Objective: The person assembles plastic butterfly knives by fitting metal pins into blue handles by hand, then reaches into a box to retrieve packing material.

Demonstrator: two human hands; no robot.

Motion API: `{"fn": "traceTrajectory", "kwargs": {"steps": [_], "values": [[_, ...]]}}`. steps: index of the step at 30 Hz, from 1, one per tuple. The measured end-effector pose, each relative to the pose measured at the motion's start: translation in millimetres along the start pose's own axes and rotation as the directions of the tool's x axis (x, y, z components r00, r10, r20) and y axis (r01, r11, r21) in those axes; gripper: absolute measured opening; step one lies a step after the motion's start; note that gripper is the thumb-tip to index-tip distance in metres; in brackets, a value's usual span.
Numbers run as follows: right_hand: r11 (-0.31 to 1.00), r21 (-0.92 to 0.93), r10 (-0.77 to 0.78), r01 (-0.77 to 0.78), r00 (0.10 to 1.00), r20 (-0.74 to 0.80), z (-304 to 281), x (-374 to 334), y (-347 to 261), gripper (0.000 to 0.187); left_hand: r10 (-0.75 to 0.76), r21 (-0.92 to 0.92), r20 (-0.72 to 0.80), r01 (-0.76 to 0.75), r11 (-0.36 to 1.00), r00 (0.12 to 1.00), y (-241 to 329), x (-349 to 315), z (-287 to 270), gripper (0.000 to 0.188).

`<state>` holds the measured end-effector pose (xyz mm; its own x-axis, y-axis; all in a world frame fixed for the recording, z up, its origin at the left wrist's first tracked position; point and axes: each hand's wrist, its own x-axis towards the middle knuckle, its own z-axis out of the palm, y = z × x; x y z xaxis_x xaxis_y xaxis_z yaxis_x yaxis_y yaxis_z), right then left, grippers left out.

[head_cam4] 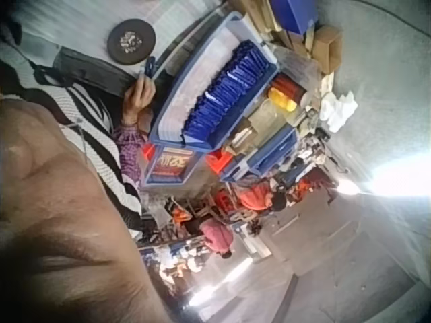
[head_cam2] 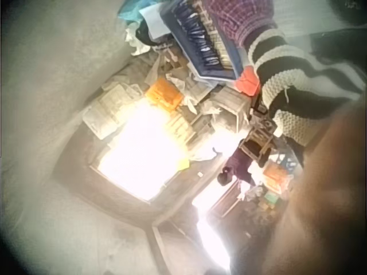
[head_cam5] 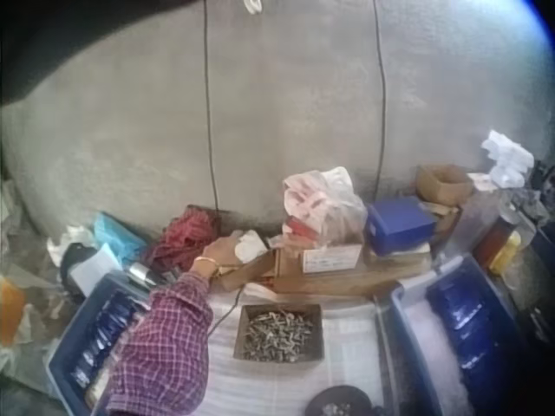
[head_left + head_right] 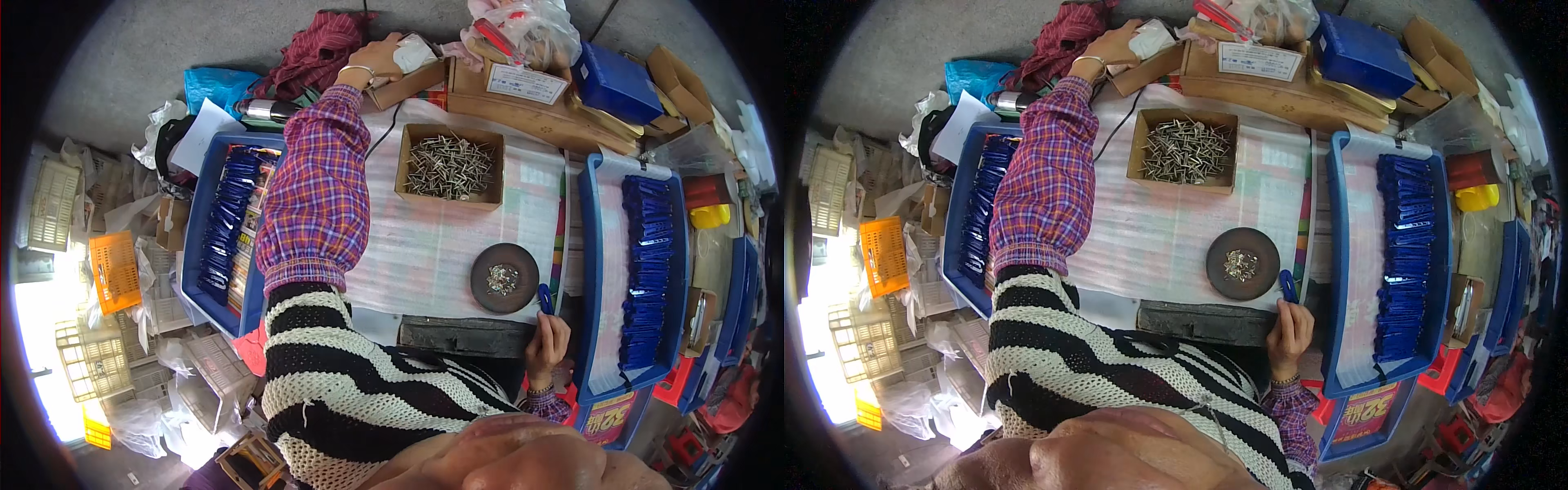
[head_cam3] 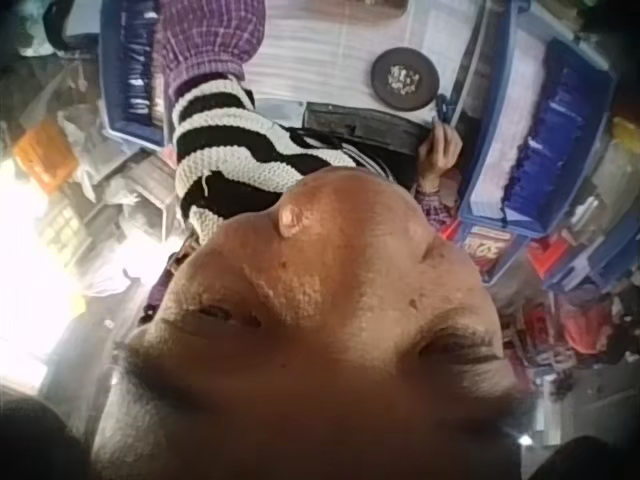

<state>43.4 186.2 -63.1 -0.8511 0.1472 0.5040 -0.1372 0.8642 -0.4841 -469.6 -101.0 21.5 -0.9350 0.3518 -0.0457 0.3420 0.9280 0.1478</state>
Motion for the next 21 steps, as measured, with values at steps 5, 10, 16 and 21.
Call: {"fn": "traceTrajectory", "kwargs": {"steps": [5, 10, 16, 21], "values": [[1.000, -0.004, -0.014, 0.014, 1.000, -0.005, 0.2, 1.0, -1.5, 0.030, -0.037, 0.042, 0.022, 0.036, 0.998, 0.999, -5.2, 10.9, 5.6, 0.090], [1.000, -0.002, -0.012, 0.012, 1.000, 0.000, -0.2, 1.0, -1.5, 0.029, -0.028, 0.201, -0.081, 0.044, 0.979, 0.996, 20.2, -9.9, 3.3, 0.091], [1.000, -0.003, -0.016, 0.016, 1.000, 0.018, -0.3, -0.3, -2.3, 0.029, 0.010, 0.138, -0.190, 0.016, 0.990, 0.982, 8.7, -20.3, -11.3, 0.090], [1.000, 0.011, -0.016, 0.016, 1.000, 0.021, -2.1, 1.6, -2.0, 0.029, 0.076, 0.061, -0.218, -0.064, 0.996, 0.973, 20.7, -45.3, -34.0, 0.091]]}}
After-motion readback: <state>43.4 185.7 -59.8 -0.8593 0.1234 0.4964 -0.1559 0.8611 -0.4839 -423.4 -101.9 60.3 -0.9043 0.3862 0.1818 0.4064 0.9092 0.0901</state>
